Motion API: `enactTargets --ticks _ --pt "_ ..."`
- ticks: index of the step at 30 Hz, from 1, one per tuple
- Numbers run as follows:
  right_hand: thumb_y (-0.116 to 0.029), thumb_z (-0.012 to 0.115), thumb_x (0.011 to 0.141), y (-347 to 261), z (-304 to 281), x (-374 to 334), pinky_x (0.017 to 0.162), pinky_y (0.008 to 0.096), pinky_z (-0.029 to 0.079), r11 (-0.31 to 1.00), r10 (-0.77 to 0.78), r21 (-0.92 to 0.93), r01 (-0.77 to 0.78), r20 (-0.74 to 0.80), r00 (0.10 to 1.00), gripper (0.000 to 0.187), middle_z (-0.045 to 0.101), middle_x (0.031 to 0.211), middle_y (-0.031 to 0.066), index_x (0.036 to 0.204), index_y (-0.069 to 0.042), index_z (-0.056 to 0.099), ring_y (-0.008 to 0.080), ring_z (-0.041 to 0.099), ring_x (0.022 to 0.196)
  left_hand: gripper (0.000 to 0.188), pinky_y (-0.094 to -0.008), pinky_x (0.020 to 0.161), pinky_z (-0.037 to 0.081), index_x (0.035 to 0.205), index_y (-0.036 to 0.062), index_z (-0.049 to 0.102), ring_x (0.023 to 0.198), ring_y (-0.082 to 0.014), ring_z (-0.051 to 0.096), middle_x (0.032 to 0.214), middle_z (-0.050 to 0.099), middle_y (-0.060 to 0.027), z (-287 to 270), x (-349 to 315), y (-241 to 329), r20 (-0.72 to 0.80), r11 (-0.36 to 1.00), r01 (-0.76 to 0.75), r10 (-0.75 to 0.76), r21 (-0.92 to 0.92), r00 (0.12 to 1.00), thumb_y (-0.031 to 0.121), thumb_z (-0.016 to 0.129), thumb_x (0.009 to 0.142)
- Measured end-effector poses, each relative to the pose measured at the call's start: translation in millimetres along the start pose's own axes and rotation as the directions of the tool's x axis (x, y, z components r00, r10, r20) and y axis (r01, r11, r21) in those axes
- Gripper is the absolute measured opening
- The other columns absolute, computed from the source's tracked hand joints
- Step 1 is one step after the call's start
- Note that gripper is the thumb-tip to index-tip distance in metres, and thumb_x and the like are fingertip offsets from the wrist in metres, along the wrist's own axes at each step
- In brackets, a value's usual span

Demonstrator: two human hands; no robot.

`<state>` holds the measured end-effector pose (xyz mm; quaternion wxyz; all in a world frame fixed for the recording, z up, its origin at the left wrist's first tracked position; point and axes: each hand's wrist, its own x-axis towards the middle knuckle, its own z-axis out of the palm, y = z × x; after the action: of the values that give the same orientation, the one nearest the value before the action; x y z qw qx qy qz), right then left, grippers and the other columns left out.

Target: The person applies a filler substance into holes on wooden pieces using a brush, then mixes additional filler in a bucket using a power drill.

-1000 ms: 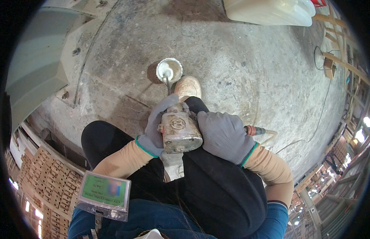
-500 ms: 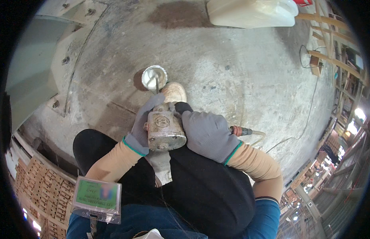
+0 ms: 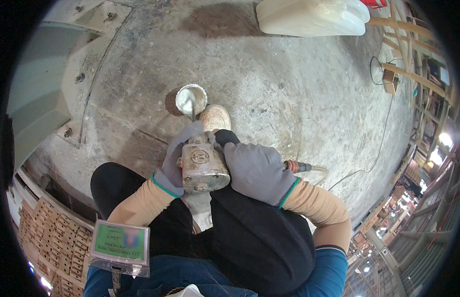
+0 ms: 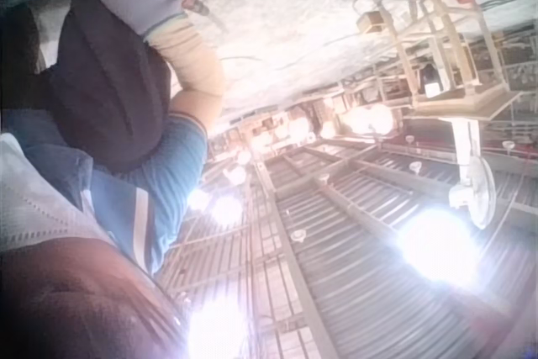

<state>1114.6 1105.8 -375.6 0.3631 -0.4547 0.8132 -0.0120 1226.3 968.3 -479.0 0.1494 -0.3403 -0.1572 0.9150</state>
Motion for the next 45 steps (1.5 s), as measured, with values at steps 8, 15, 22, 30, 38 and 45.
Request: enactTargets --ticks 8,15,22,30,38,45 --pt "-0.015 0.061 0.068 1 -3 5 0.051 0.0386 0.048 1.0 -0.017 0.008 0.017 -0.008 1.0 0.019 0.06 0.066 0.014 0.081 -0.003 0.052 0.0292 0.063 0.059 0.031 -0.0398 0.082 0.053 0.11 0.0092 0.057 0.091 -0.0249 0.062 0.099 0.062 -0.0106 -3 -2 -3 0.128 0.997 -0.008 0.018 -0.082 0.992 0.034 0.052 0.091" --pt "-0.016 0.061 0.068 0 1 2 0.049 0.0379 0.048 0.998 -0.05 -0.034 0.049 -0.02 0.999 0.02 0.059 0.064 0.014 0.082 -0.003 0.052 0.0289 0.062 0.057 0.035 -0.0408 0.084 0.053 0.118 0.0103 0.054 0.097 -0.0232 0.06 0.106 0.06 -0.0102 -16 -2 -5 0.192 0.995 -0.096 0.091 0.015 0.977 0.034 0.049 0.093" --pt "-0.017 0.06 0.07 0 -5 7 0.048 0.0378 0.047 0.998 0.0 -0.059 -0.001 -0.02 1.0 0.021 0.059 0.063 0.0132 0.083 -0.004 0.051 0.0283 0.062 0.057 0.035 -0.0435 0.086 0.052 0.119 0.0105 0.053 0.099 -0.026 0.06 0.108 0.059 -0.0107 -9 6 2 0.255 0.997 0.036 -0.018 -0.066 0.967 0.033 0.049 0.092" --pt "-0.019 0.062 0.071 6 -1 -9 0.054 0.0387 0.048 1.0 0.012 0.027 -0.013 0.033 0.999 0.023 0.06 0.068 0.014 0.084 -0.003 0.051 0.0293 0.063 0.062 0.035 -0.043 0.085 0.053 0.117 0.0107 0.053 0.097 -0.025 0.06 0.108 0.059 -0.0096 -11 3 -12 0.074 1.0 0.015 -0.013 -0.023 0.997 0.032 0.054 0.09" --pt "-0.018 0.061 0.071 2 1 1 0.052 0.0399 0.047 0.998 -0.031 0.047 0.03 0.029 0.999 0.021 0.059 0.068 0.0138 0.082 -0.004 0.05 0.0299 0.062 0.06 0.036 -0.0412 0.083 0.053 0.117 0.0112 0.054 0.095 -0.0236 0.06 0.11 0.058 -0.0094 -6 -9 -8 -0.123 0.988 -0.094 0.109 0.123 0.986 0.034 0.056 0.089" --pt "-0.016 0.059 0.068 -6 0 9 0.047 0.0363 0.046 0.997 -0.056 -0.064 0.05 -0.085 0.995 0.016 0.057 0.063 0.0107 0.077 -0.006 0.05 0.0245 0.06 0.055 0.036 -0.043 0.083 0.053 0.119 0.0121 0.054 0.095 -0.0248 0.06 0.113 0.058 -0.0106 -13 -4 10 -0.08 0.999 0.04 -0.039 0.01 0.996 0.034 0.053 0.091"
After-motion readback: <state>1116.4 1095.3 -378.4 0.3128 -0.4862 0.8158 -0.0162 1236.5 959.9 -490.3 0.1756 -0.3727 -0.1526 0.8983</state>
